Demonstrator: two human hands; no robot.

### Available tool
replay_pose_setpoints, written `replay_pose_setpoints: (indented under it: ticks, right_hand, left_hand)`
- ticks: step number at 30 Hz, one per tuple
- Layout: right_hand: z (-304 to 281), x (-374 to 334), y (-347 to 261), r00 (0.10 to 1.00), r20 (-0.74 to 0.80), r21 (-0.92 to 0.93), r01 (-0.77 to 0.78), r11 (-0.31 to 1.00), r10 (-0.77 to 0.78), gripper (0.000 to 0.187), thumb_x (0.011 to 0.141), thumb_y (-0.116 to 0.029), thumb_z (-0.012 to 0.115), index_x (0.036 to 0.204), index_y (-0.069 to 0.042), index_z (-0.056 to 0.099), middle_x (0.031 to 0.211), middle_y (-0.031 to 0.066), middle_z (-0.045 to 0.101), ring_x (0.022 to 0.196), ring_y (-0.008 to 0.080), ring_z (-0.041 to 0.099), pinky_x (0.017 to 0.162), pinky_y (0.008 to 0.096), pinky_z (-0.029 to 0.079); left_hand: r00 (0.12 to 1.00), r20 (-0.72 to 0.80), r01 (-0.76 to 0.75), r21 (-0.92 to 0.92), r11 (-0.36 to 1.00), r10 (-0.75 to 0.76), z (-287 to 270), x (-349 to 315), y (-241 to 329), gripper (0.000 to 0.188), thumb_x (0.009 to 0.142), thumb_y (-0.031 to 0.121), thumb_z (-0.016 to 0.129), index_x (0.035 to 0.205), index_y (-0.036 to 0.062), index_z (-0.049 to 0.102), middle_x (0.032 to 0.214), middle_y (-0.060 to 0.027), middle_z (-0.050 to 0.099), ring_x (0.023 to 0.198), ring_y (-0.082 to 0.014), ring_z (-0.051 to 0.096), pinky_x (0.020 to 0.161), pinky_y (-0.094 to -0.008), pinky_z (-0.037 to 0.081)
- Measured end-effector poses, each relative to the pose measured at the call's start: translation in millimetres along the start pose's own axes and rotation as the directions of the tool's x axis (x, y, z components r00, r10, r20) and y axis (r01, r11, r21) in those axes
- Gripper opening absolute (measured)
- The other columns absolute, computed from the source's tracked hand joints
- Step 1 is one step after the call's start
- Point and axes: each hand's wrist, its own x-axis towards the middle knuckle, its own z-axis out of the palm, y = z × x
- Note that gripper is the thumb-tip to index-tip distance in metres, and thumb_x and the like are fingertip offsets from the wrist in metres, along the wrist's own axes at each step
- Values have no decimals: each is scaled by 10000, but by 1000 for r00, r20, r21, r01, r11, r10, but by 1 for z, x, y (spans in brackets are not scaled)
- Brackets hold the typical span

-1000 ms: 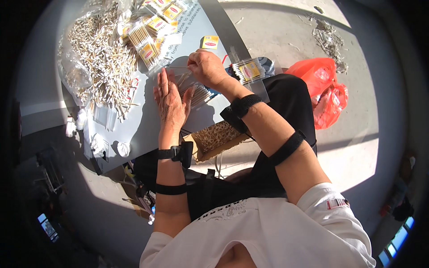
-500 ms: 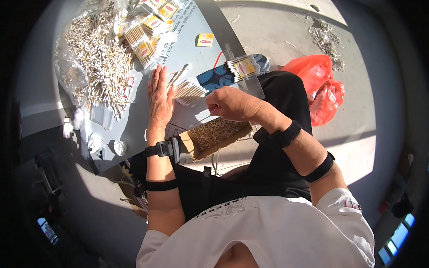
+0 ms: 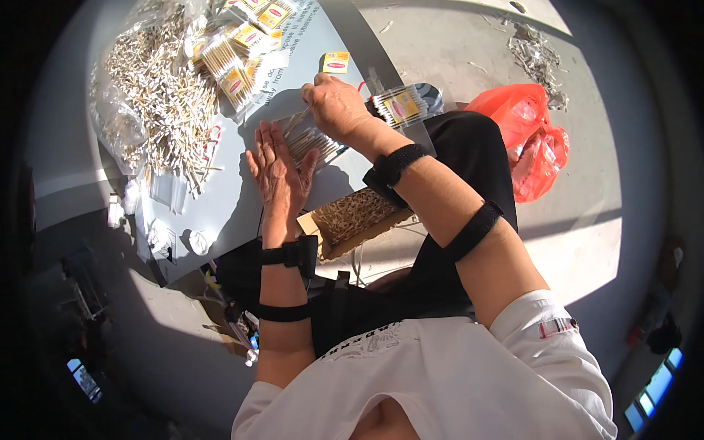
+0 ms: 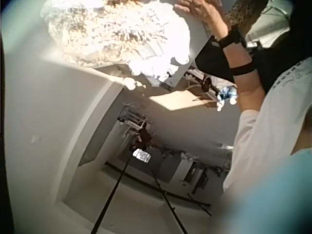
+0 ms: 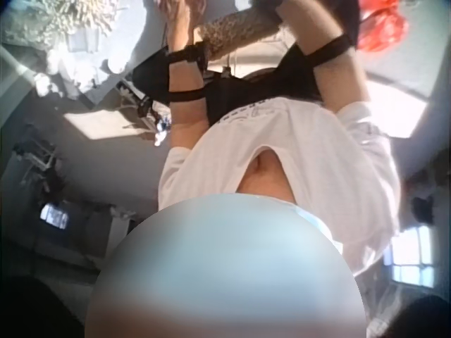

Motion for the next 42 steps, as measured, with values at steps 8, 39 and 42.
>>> replay_pose_setpoints:
  ticks: [8, 39, 42]
  right_hand:
    - [-14, -10, -19, 988, 151, 17, 31, 999, -33, 101, 792, -92, 651, 867, -30, 625, 861, 123, 589, 814, 326, 634, 702, 401, 518]
    - [25, -55, -39, 900, -167, 837, -87, 541, 402, 352, 1007, -151, 468, 1321, 9, 478, 1391, 156, 458, 1286, 235, 449, 1034, 319, 387]
    - [18, -46, -20, 921, -42, 870, -157, 467, 388, 366, 1018, -173, 461, 1327, 21, 487, 1298, 110, 557, 1227, 166, 493, 1050, 277, 375]
  left_hand:
    - [998, 44, 35, -34, 999, -33, -4, -2, -4, 856, 886, 563, 526, 1463, -13, 267, 1533, -206, 244, 1436, -333, 206, 1130, -572, 144]
    - [959, -202, 31, -629, 777, -201, -1, 1, 15, 667, 1004, 424, 401, 1484, -2, 221, 1547, -221, 202, 1446, -333, 177, 1171, -434, 143]
    - [996, -85, -21, -247, 969, 0, -4, -6, 20, 771, 951, 527, 430, 1483, 3, 238, 1550, -198, 211, 1452, -333, 161, 1161, -513, 79]
